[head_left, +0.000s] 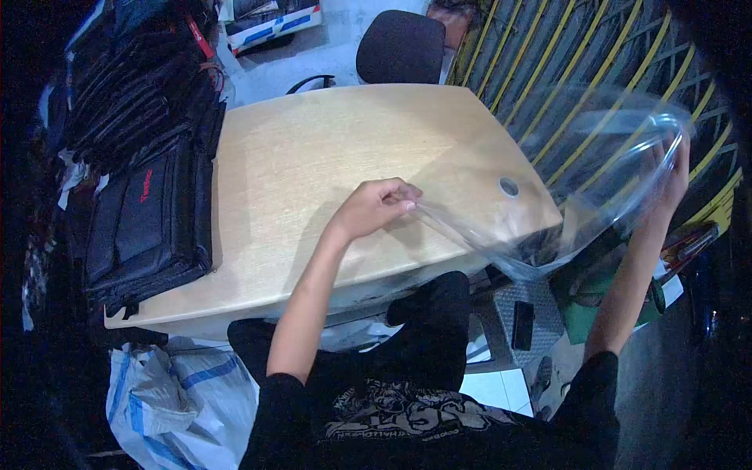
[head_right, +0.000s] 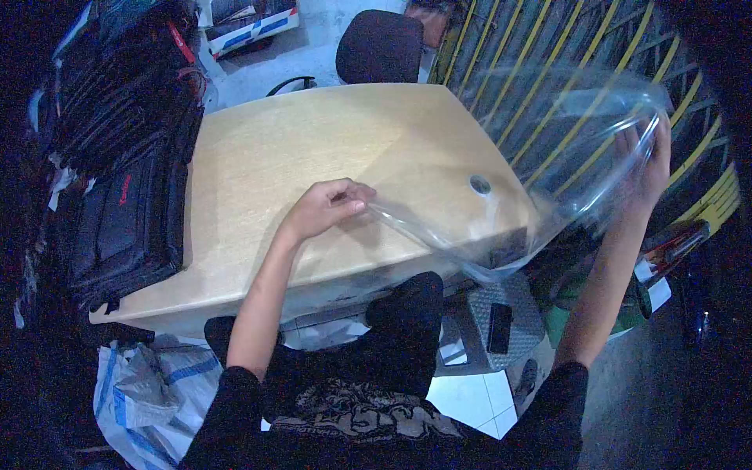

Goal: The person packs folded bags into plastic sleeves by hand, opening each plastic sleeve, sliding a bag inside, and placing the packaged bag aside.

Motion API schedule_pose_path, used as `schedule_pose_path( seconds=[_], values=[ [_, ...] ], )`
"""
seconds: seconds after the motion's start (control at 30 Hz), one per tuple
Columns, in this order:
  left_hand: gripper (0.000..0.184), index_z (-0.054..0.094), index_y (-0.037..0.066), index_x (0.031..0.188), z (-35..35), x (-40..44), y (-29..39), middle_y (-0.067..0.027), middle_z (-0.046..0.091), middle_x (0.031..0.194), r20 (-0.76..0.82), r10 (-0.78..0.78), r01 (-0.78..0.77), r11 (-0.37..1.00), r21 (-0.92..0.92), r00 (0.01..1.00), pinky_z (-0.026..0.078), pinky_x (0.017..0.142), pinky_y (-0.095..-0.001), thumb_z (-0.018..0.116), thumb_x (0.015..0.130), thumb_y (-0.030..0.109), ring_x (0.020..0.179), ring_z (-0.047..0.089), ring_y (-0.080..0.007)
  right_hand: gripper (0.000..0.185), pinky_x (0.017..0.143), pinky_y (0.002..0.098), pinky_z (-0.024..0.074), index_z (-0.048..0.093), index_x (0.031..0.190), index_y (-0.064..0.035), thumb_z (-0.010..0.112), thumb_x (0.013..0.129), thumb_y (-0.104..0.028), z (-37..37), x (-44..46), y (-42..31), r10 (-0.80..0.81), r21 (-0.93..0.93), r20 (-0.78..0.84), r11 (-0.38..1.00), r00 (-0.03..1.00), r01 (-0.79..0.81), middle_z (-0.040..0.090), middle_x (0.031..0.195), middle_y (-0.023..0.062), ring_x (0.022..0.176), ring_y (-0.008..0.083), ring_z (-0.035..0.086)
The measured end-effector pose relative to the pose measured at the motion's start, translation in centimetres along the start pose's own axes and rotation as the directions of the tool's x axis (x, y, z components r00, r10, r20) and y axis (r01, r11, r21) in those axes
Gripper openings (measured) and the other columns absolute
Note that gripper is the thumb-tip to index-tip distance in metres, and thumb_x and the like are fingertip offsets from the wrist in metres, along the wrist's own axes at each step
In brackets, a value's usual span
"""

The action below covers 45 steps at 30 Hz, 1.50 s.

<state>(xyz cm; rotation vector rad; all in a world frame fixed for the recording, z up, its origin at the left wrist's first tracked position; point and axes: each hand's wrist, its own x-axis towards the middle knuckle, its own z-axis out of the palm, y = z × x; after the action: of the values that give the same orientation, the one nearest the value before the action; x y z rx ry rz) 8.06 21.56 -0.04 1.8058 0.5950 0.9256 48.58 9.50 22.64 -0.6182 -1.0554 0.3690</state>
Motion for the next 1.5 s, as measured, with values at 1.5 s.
schedule_pose_path(
  seconds=[1.5],
  values=[
    [0.073, 0.021, -0.011, 0.135, -7.5, -14.1, 0.4, -0.0079, 0.055, 0.064, -0.759, -0.445, 0.158, 0.892, -0.424, 0.476, 0.05, 0.046, -0.03, 0.067, 0.083, 0.01, 0.046, 0.051, -0.0135, 0.011, 0.062, 0.0372, 0.0506, 0.065, 0.083, -0.0073, 0.069, 0.076, -0.015, 22.7, -28.8, 20.5, 0.28, -0.555, 0.784, 0.716, 0.554, 0.424, 0.063, 0.073, 0.0097, 0.07, 0.0263, 0.063]
  ],
)
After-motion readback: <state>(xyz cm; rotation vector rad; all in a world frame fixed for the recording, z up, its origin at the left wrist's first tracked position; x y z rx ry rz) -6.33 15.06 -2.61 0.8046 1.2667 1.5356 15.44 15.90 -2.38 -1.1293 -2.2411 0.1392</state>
